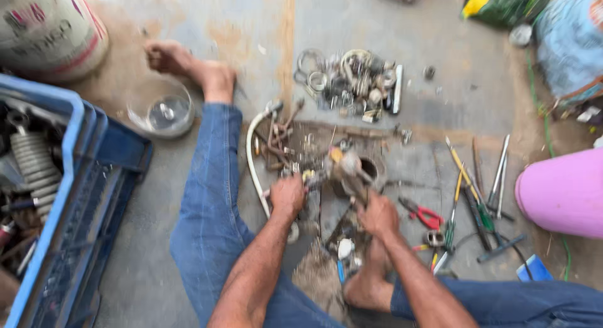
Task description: The person sits on the floor and uses a hammer and pliers to repeatedly strike a cylindrical metal lock held in a bench vise. The person adjusts the lock's position multiple times and continues hammering to disassemble or modify the lock.
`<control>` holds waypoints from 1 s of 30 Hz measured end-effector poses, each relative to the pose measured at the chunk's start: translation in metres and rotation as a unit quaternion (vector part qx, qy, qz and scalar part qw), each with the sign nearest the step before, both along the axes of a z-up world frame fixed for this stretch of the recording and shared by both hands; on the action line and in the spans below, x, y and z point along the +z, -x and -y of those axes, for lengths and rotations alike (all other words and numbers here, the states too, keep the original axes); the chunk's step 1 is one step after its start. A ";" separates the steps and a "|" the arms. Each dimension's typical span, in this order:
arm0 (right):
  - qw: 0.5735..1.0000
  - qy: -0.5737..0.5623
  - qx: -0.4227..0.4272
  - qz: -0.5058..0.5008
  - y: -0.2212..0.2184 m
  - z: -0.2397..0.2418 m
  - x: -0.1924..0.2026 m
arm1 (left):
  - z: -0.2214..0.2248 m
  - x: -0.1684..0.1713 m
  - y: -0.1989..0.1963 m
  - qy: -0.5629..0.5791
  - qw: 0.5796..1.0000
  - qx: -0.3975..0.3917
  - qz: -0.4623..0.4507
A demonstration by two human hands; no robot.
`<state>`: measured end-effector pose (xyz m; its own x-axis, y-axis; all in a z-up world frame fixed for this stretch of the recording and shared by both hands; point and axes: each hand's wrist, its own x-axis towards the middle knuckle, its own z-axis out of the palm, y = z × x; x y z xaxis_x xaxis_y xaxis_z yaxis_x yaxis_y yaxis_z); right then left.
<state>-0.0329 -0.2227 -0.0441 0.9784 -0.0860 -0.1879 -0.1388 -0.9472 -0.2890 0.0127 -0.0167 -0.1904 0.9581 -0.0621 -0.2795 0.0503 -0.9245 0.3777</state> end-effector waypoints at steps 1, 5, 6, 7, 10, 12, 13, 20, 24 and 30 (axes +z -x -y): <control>0.997 0.064 -0.022 -0.046 -0.009 -0.003 -0.007 | -0.002 0.001 -0.004 0.008 1.000 0.003 0.015; 0.997 -0.060 -0.053 -0.021 0.007 -0.002 0.015 | -0.003 -0.007 0.010 -0.001 0.999 0.003 0.035; 0.992 -0.114 -0.058 -0.007 0.003 -0.002 0.034 | -0.006 -0.005 0.000 0.008 1.000 -0.003 0.028; 0.984 -0.168 -0.063 0.008 -0.001 -0.003 0.055 | -0.007 -0.002 -0.009 0.017 1.000 -0.008 0.021; 0.941 -0.304 0.047 0.144 -0.004 0.001 0.107 | -0.005 0.001 0.002 0.006 1.000 -0.007 0.011; 0.918 -0.315 0.124 0.207 -0.013 0.001 0.114 | -0.005 0.004 -0.001 -0.006 1.000 -0.004 0.015; 0.910 -0.314 0.148 0.226 -0.019 0.003 0.109 | -0.004 0.006 -0.005 -0.006 1.000 0.000 0.012; 0.998 0.044 0.034 -0.008 -0.012 0.009 0.003 | -0.006 0.003 -0.008 -0.018 0.999 -0.021 0.017; 0.999 0.037 -0.008 0.013 -0.015 0.006 0.023 | -0.005 0.007 -0.001 0.015 1.000 -0.002 0.012; 0.959 -0.155 0.084 0.223 -0.025 0.000 0.124 | -0.007 0.017 -0.007 0.001 1.000 -0.007 -0.003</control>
